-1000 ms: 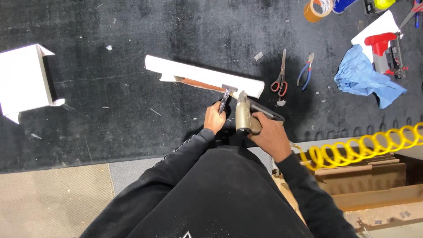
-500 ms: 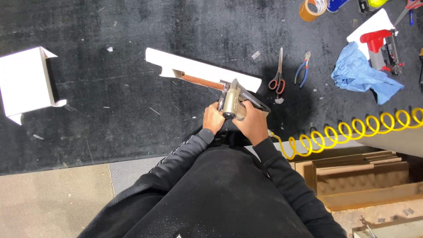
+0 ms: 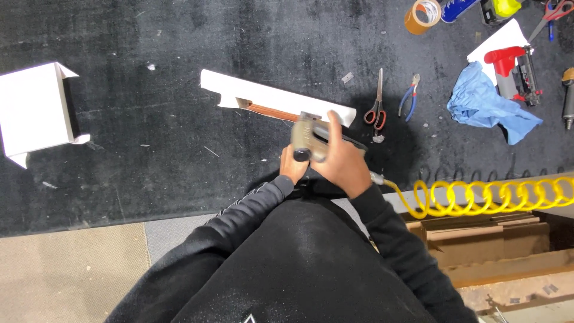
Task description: The person assembles a wooden picture frame by placing it on a white backing board and securing it with a pneumatic nail gun. They use a clamp to hold the frame in place while driving nails along the edges, then flip the assembly to work on the opposite side.
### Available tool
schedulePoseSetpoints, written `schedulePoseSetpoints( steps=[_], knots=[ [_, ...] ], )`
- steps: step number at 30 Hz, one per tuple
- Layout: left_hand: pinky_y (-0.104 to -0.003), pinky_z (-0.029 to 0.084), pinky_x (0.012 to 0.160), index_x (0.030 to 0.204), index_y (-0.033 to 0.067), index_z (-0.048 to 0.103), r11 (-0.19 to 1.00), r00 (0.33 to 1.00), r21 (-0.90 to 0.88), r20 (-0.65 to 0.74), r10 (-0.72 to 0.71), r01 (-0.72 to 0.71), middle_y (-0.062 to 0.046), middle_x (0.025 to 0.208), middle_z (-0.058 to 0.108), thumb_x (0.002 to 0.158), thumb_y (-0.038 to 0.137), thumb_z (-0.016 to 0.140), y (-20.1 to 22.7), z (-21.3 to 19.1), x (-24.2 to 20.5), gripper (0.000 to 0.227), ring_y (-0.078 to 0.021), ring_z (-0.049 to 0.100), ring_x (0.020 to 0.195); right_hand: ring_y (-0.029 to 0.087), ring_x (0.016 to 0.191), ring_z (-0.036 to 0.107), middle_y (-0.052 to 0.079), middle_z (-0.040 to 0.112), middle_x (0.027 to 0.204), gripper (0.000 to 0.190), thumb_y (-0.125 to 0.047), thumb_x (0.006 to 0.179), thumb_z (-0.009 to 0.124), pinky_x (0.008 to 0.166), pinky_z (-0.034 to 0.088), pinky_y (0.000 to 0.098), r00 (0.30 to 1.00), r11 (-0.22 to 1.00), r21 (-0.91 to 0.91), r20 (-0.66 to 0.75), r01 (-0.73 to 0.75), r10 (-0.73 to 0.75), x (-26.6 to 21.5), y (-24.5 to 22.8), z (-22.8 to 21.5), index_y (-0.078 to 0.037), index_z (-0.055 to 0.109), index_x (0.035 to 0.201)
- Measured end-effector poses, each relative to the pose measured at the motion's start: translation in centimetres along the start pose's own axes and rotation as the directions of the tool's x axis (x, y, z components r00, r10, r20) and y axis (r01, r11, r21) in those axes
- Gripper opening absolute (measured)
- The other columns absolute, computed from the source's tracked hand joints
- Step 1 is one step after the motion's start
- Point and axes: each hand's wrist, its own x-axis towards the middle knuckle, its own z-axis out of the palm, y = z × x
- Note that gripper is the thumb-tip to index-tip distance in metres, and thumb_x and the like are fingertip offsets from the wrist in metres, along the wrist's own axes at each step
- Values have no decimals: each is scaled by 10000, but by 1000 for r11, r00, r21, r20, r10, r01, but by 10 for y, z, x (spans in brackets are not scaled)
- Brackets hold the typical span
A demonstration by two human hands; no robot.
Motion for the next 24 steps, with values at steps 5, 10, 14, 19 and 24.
schedulePoseSetpoints(
  steps=[5, 10, 14, 19, 24],
  knots=[
    [-537, 527, 883, 1106, 31, 607, 999, 997, -37, 73, -1, 4, -257, 1012, 670, 779, 222, 676, 1, 1, 0, 385, -453, 655, 1026, 534, 1136, 649, 378, 662, 1182, 1166, -329, 820, 697, 1031, 457, 624, 892, 994, -101, 446, -34, 76, 47, -53, -23, -97, -116, 1623],
    [-466, 506, 721, 1016, 26, 610, 997, 992, -79, 124, -8, 18, -203, 889, 678, 821, 169, 594, 15, -26, -6, 242, -389, 666, 923, 377, 803, 750, 240, 750, 899, 1206, -421, 835, 717, 762, 592, 471, 791, 994, -112, 609, 16, 56, 94, -38, -7, 33, -91, 1607],
    [-539, 494, 942, 1300, 94, 510, 998, 942, -42, 335, -23, 39, -274, 1134, 647, 809, 203, 586, -17, -71, -13, 509, -475, 616, 1142, 272, 689, 732, 142, 728, 783, 1225, -337, 833, 700, 653, 600, 352, 710, 988, -154, 696, -3, 111, 100, -25, 4, 33, -194, 1585],
    [-536, 469, 862, 1267, 127, 498, 996, 941, 22, 326, -89, 87, -253, 1056, 638, 729, 177, 596, -47, -118, -30, 549, -486, 634, 1065, 419, 1087, 711, 306, 690, 1160, 1243, -426, 871, 737, 910, 590, 511, 725, 954, -273, 681, 123, 101, 97, -23, -3, -117, -210, 1614],
    [-499, 422, 824, 1178, 132, 460, 980, 973, -116, 188, -138, 161, -206, 997, 561, 689, 149, 576, -80, -130, -15, 502, -436, 600, 1001, 527, 1118, 657, 354, 668, 1143, 882, -323, 885, 666, 918, 541, 574, 751, 985, -124, 660, 122, -10, 100, -2, -8, -292, 100, 1562]
  ],
)
